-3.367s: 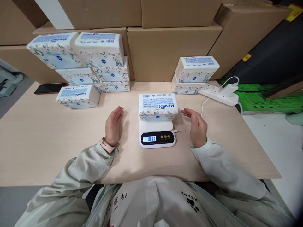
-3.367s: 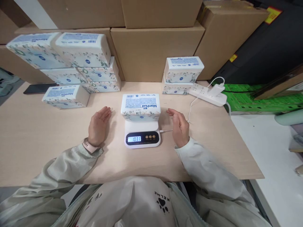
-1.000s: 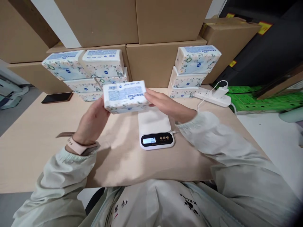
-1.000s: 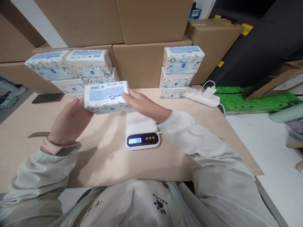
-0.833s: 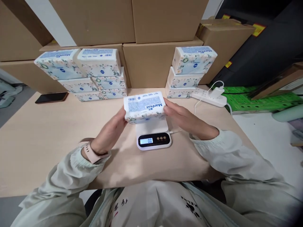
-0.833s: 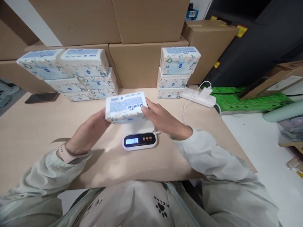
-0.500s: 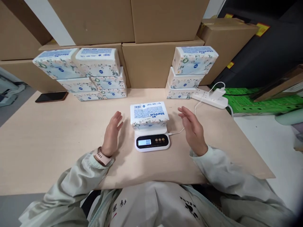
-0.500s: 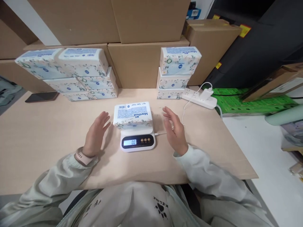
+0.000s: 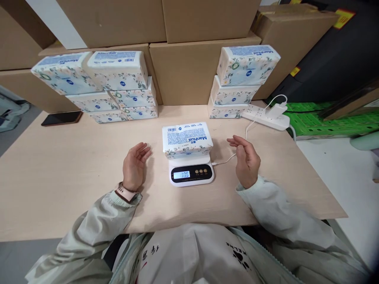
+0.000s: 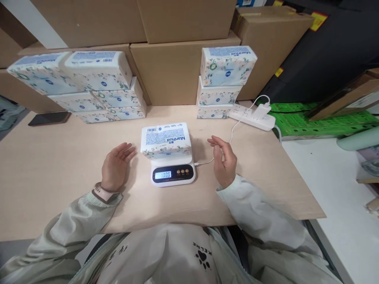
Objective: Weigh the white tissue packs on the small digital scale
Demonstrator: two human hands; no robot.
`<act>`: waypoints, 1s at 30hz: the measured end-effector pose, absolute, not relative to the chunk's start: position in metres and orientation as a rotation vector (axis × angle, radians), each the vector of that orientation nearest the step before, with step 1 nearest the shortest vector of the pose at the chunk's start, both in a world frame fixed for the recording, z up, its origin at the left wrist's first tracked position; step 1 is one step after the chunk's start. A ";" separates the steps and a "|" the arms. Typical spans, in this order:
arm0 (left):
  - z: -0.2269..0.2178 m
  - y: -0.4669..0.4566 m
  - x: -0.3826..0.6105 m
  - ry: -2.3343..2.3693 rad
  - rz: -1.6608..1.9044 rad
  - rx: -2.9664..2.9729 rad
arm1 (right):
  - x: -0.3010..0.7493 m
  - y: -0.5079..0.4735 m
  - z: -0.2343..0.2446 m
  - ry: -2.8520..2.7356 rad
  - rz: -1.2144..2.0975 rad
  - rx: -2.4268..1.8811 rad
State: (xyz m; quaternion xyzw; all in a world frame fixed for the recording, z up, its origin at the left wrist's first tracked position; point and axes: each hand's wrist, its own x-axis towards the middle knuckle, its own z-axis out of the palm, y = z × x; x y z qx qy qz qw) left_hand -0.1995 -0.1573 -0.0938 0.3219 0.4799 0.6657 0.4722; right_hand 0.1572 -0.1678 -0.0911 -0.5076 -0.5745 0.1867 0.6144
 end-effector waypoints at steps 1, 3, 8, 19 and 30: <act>-0.094 -0.158 -0.200 1.167 1.626 0.789 | 0.157 -0.168 -0.091 -1.319 0.420 -1.170; -0.094 -0.158 -0.202 1.161 1.618 0.790 | 0.157 -0.168 -0.091 -1.312 0.406 -1.175; -0.094 -0.159 -0.202 1.162 1.610 0.809 | 0.157 -0.167 -0.090 -1.301 0.406 -1.179; -0.094 -0.158 -0.203 1.171 1.596 0.807 | 0.158 -0.168 -0.089 -1.333 0.411 -1.185; -0.093 -0.160 -0.205 1.165 1.591 0.793 | 0.155 -0.170 -0.084 -1.351 0.412 -1.197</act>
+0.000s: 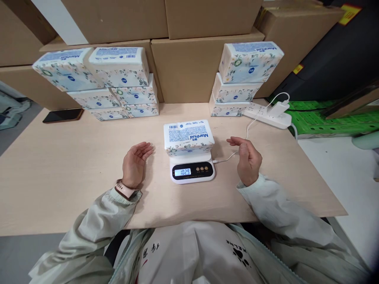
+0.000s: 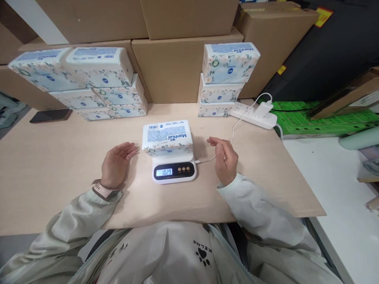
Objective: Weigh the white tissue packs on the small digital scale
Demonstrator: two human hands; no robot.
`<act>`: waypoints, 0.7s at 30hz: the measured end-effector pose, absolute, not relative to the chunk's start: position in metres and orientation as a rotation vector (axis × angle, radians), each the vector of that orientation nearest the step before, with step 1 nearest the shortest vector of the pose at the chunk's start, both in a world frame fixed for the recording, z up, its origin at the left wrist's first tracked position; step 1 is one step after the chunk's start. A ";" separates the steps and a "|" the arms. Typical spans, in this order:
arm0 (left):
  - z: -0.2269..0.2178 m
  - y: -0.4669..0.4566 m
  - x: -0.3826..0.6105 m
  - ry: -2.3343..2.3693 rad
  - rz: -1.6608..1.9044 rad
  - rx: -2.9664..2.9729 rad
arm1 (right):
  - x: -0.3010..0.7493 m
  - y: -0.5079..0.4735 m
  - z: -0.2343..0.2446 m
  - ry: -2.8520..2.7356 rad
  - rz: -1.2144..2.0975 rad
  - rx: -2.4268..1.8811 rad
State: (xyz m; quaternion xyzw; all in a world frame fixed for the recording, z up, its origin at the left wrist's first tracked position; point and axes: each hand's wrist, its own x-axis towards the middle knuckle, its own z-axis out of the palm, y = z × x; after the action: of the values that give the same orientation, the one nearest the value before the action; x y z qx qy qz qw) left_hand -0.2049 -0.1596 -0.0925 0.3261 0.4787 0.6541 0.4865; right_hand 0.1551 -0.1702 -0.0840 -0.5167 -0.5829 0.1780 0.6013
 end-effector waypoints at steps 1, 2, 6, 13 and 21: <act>-0.093 -0.159 -0.205 1.165 1.590 0.797 | 0.155 -0.170 -0.084 -1.350 0.415 -1.200; -0.093 -0.159 -0.205 1.165 1.588 0.801 | 0.155 -0.170 -0.084 -1.348 0.416 -1.200; -0.092 -0.159 -0.203 1.172 1.586 0.803 | 0.155 -0.171 -0.084 -1.355 0.429 -1.201; -0.064 -0.174 -0.189 1.463 1.603 1.391 | 0.147 -0.167 -0.079 -1.589 0.513 -1.259; -0.024 -0.162 -0.154 1.320 1.205 1.534 | 0.128 -0.161 -0.066 -1.850 0.846 -1.179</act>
State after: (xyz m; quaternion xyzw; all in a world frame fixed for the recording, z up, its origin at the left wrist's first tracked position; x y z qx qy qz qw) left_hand -0.1544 -0.1619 -0.0236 0.6015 0.5176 0.4727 0.3833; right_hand 0.1276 -0.1611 -0.0663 -0.4627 -0.7262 0.3321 0.3851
